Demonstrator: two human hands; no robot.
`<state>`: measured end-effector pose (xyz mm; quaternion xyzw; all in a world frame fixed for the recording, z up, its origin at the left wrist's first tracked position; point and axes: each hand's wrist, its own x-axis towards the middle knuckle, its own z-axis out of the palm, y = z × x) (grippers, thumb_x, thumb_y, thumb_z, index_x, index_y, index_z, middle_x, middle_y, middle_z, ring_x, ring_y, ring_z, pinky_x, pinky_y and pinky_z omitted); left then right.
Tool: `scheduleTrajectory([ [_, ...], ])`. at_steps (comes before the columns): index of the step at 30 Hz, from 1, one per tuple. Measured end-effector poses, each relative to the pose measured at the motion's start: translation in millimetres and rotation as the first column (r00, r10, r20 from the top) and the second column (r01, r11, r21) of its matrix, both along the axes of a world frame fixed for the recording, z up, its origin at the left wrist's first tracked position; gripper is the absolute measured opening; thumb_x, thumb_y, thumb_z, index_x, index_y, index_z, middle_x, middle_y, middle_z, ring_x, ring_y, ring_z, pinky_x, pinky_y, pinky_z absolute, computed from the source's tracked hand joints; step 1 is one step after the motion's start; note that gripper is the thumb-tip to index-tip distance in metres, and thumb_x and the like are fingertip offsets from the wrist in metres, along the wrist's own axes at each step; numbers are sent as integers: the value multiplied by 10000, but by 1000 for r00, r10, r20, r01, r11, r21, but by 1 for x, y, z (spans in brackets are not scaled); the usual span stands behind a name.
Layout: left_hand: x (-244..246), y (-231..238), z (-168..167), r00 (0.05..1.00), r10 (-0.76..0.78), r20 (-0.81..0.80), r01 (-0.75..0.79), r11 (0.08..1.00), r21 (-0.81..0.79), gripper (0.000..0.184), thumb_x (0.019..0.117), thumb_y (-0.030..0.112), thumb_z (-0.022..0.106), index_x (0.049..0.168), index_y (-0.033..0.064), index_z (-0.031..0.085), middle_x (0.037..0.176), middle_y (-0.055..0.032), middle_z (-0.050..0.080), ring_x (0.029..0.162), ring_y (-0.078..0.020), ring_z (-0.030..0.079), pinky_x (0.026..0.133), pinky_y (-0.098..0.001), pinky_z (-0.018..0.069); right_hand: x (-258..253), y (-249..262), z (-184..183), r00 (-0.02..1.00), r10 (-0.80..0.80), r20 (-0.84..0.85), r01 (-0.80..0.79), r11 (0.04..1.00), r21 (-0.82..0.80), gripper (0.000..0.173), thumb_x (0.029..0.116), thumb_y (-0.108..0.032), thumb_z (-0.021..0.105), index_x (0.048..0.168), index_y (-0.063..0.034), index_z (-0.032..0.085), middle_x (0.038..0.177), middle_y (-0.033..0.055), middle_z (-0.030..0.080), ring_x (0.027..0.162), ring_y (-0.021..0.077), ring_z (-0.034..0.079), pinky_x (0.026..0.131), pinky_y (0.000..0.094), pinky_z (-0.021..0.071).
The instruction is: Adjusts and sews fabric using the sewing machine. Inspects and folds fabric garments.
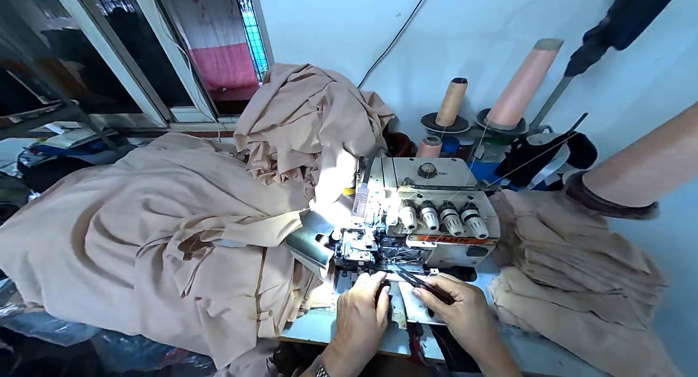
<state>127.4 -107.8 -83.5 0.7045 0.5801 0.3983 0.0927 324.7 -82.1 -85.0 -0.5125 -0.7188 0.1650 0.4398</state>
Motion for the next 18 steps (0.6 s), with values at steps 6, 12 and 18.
scheduleTrajectory([
  [6,8,-16,11,999,-37,33,41,990,-138,312,989,266,569,1208,148,757,1055,-104,691,795,-189,692,667,-360,580,-3,-7,4,988,-85,128,85,996,4,357,884,-481,645,854,-150,775,806,-26,714,709,90,663,636,326,549],
  [12,-7,-18,-15,972,-27,235,16,999,47,240,938,92,555,1075,71,752,1021,-72,689,786,-78,655,676,-215,562,-18,7,6,930,-95,356,53,991,126,288,867,-344,722,863,-62,780,786,92,714,709,276,719,617,487,577],
  [18,-19,-14,-20,843,-65,533,100,994,-37,209,989,69,518,1028,27,719,949,-22,714,825,-34,659,744,-186,543,-19,17,6,932,-10,363,-21,996,82,276,871,-344,732,833,-74,768,792,70,716,739,252,718,651,477,574],
])
